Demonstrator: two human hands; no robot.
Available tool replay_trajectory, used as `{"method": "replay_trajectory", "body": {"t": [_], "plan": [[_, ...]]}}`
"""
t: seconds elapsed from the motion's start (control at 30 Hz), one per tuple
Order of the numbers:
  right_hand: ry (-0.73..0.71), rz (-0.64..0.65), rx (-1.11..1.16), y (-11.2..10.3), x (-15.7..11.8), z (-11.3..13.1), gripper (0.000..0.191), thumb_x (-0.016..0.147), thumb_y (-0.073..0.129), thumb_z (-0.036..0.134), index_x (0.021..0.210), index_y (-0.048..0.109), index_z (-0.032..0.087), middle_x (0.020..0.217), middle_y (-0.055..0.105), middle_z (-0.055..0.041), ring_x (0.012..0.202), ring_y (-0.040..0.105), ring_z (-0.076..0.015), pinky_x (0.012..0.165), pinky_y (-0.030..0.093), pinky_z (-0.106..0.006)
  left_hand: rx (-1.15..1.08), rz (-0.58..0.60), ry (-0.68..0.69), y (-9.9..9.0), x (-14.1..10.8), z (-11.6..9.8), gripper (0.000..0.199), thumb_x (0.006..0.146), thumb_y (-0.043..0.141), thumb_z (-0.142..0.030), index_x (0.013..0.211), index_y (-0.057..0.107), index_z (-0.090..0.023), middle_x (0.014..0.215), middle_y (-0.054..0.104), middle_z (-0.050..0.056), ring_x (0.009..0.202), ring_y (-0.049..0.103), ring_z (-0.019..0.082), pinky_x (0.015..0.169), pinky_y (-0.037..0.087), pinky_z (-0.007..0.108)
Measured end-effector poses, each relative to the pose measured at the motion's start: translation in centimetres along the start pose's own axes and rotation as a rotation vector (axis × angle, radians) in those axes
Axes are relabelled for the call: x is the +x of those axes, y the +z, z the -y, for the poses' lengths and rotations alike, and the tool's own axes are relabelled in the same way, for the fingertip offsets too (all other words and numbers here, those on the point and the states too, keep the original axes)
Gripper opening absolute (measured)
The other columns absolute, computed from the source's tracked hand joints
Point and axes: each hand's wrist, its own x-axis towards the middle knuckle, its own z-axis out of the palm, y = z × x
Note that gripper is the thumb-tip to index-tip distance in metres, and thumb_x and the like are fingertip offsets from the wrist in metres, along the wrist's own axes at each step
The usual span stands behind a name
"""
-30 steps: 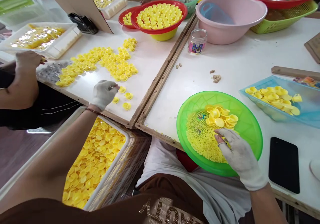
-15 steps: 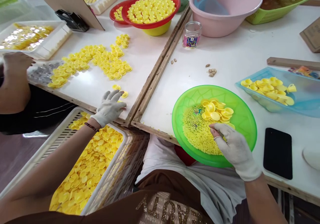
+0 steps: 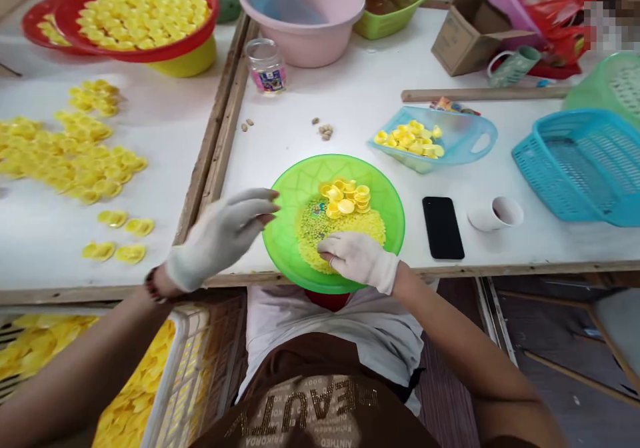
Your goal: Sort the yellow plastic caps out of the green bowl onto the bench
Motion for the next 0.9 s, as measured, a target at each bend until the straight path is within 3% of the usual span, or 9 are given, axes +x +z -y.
{"method": "replay_trajectory", "body": {"t": [0.13,0.27,0.37,0.47,0.57,0.67,0.77,0.9], "plan": [[0.025,0.069,-0.104,0.2,-0.5,0.3,0.021,0.1,0.052,0.018,0.102,0.072,0.016,0.095,0.074,-0.0087,0.084,0.066,-0.0206,0.078,0.049,-0.033,0.109,0.231,-0.044,6.3,6.9,-2.3,0.031,0.095,0.044,-0.01,0.109,0.072,-0.015,0.105,0.071,0.013,0.094,0.068,0.025,0.084,0.054,0.038],[0.031,0.112,-0.198,-0.5,-0.4,0.0,0.022,0.099,0.049,0.014,0.103,0.071,0.015,0.098,0.072,-0.0098,0.088,0.064,-0.0212,0.081,0.046,-0.033,0.375,0.376,-0.017,9.6,10.7,-2.4,0.037,0.09,0.045,-0.003,0.116,0.069,-0.014,0.115,0.067,0.016,0.095,0.068,0.027,0.07,0.05,0.035],[0.057,0.15,-0.306,-0.7,1.0,-0.4,0.021,0.097,0.053,0.018,0.108,0.071,0.013,0.109,0.07,-0.0145,0.096,0.063,-0.0256,0.084,0.046,-0.038,0.471,0.353,0.045,9.5,11.4,-2.3,0.026,0.092,0.048,-0.009,0.106,0.07,-0.012,0.114,0.067,0.017,0.101,0.066,0.03,0.07,0.048,0.036],[0.145,0.176,-0.251,0.3,2.8,-0.3,0.021,0.095,0.06,0.024,0.11,0.069,0.013,0.118,0.068,-0.0182,0.1,0.063,-0.0291,0.082,0.047,-0.039,0.41,0.229,-0.019,8.0,10.5,-2.2,0.014,0.089,0.055,-0.017,0.093,0.069,-0.013,0.107,0.07,0.015,0.094,0.067,0.028,0.069,0.048,0.035],[0.206,0.19,-0.118,1.7,4.0,0.5,0.015,0.094,0.062,0.029,0.1,0.068,0.017,0.102,0.072,-0.0127,0.083,0.065,-0.0246,0.072,0.047,-0.035,0.204,0.111,-0.19,6.3,8.5,-1.9,0.006,0.082,0.063,-0.023,0.082,0.065,-0.017,0.08,0.069,0.007,0.075,0.065,0.023,0.064,0.047,0.033],[0.223,0.198,-0.035,2.1,4.4,0.8,0.018,0.096,0.06,0.031,0.082,0.062,0.02,0.075,0.066,-0.004,0.064,0.058,-0.0181,0.063,0.043,-0.032,-0.203,0.073,-0.338,5.2,6.3,-1.8,0.013,0.08,0.067,-0.03,0.084,0.065,-0.018,0.074,0.068,0.003,0.066,0.065,0.019,0.059,0.048,0.03],[0.319,0.124,0.291,0.9,4.0,0.2,0.032,0.095,0.061,0.033,0.067,0.051,0.021,0.063,0.057,0.0006,0.054,0.05,-0.0134,0.055,0.039,-0.029,-0.56,0.097,-0.48,4.9,4.6,-2.0,0.024,0.084,0.067,-0.041,0.085,0.067,-0.017,0.072,0.067,0.003,0.063,0.068,0.018,0.057,0.053,0.027],[0.521,-0.137,1.104,-1.9,3.0,-0.5,0.039,0.092,0.062,0.053,0.074,0.046,0.023,0.056,0.045,0.007,0.04,0.035,-0.0076,0.04,0.025,-0.023,-0.74,0.075,-0.562,5.6,3.8,-2.6,0.032,0.084,0.068,-0.046,0.078,0.069,-0.015,0.071,0.068,0.004,0.064,0.069,0.018,0.061,0.059,0.028]]}}
